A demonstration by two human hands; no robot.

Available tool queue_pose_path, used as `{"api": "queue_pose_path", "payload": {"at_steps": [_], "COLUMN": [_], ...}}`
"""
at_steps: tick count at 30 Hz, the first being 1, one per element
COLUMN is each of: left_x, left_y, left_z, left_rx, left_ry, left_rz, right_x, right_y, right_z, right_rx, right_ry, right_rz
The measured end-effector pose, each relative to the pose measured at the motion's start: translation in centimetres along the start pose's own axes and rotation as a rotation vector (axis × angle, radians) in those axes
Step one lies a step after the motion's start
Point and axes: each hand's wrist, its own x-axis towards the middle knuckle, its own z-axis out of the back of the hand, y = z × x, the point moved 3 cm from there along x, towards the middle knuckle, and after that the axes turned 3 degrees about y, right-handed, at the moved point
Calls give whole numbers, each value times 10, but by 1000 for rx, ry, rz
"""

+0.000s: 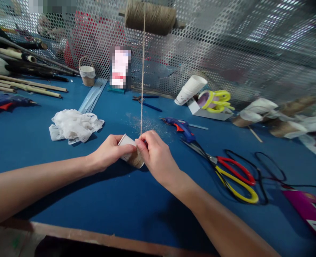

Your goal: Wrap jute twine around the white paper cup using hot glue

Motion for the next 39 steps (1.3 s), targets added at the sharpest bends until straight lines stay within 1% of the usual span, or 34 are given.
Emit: {"api": "queue_pose_path", "payload": {"at_steps": [6,10,13,16,19,23,26,28,29,31,33,36,39], "left_x": [2,1,1,0,0,-2,-3,-4,-4,-4,-4,-4,-8], "left_y": [1,1,1,1,1,1,0,0,0,-1,-2,-3,-4], "left_z": [1,1,0,-1,-3,-5,-7,-7,-7,-6,-5,-6,-10], "left_rx": [7,-11,-33,-23,-8,-1,-4,-6,-5,-6,-12,-23,-40], "left_ry": [9,0,6,26,45,67,91,101,103,104,99,90,115], "left_rz": [13,26,29,16,7,4,-1,-7,-11,-15,-17,-15,8], "right_x": [0,0,0,7,27,73,111,127,131,127,111,71,29], "right_y": [1,3,3,-3,-12,-12,-7,-5,-6,-11,-18,-29,-32], "right_z": [-3,-3,1,8,14,20,25,29,31,31,28,17,12], "right_rx": [22,55,108,214,371,571,648,659,651,601,514,359,244], "right_ry": [6,18,41,85,102,114,95,49,26,0,23,180,354], "right_rz": [-9,-42,-78,-125,-177,-194,-192,-192,-188,-177,-163,-129,-72]}}
